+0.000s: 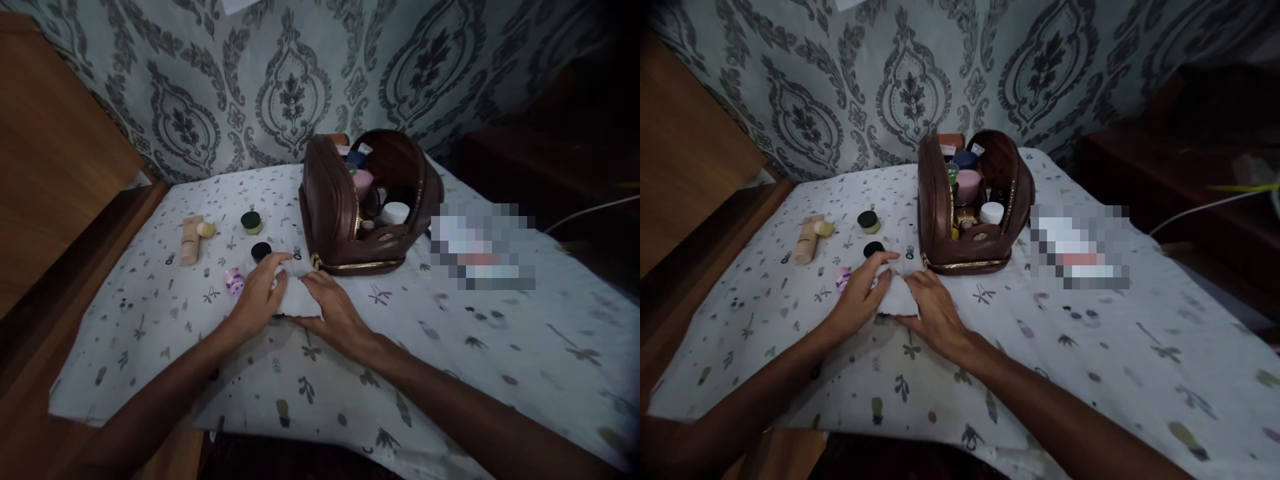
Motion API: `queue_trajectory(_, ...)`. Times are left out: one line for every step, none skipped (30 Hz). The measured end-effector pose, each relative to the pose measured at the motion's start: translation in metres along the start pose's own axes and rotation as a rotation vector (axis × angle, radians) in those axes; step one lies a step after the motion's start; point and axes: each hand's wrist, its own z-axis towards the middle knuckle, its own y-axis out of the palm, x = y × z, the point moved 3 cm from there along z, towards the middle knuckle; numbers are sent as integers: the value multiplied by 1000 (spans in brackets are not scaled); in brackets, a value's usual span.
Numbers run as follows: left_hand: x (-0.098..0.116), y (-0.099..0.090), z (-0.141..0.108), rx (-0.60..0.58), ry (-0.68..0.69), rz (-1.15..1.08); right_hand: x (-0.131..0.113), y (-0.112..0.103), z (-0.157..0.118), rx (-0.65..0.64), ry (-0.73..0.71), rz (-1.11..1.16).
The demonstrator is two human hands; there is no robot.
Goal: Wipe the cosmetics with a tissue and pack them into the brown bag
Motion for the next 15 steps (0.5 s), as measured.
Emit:
queue_trajectory(-2,-2,1,24,-13,-22,0,0,0,0,17,17)
queue_trajectory(-3,-4,2,43,-29,-45,1,0,0,2,38,39)
queue_trajectory(-4,-6,2,55,-53,-74,1,-1,0,5,59,68)
queue_trajectory(-6,-8,3,58,-86,-112,1,-1,-1,7,76,106)
queue_trajectory(-7,-9,3,55,-128,-158,0,-2,-1,6,90,154)
queue_trajectory(-9,-9,3,51,-179,-211,-1,-3,-1,4,106,216)
queue_trajectory(-10,-9,3,52,-228,-269,-1,-4,-1,2,131,292)
queue_trajectory(-11,-9,3,59,-270,-326,-2,-4,-1,1,163,380)
queue_trajectory(-11,-8,3,69,-297,-376,-2,-5,0,-1,199,477)
queue_trajectory(-11,-7,2,76,-310,-411,-2,-4,0,-8,234,580)
queue_trajectory(-9,-6,1,80,-309,-429,-1,-4,1,-15,268,682)
queue_trajectory(-6,-5,0,78,-296,-432,0,-3,1,-19,300,774)
queue_trajectory(-3,-4,-2,66,-276,-423,1,-2,2,-15,331,850)
queue_trajectory(0,-2,-3,50,-250,-404,2,-1,2,-2,355,910)
queue_trajectory(3,-1,-5,31,-221,-384,3,-1,2,21,372,955)
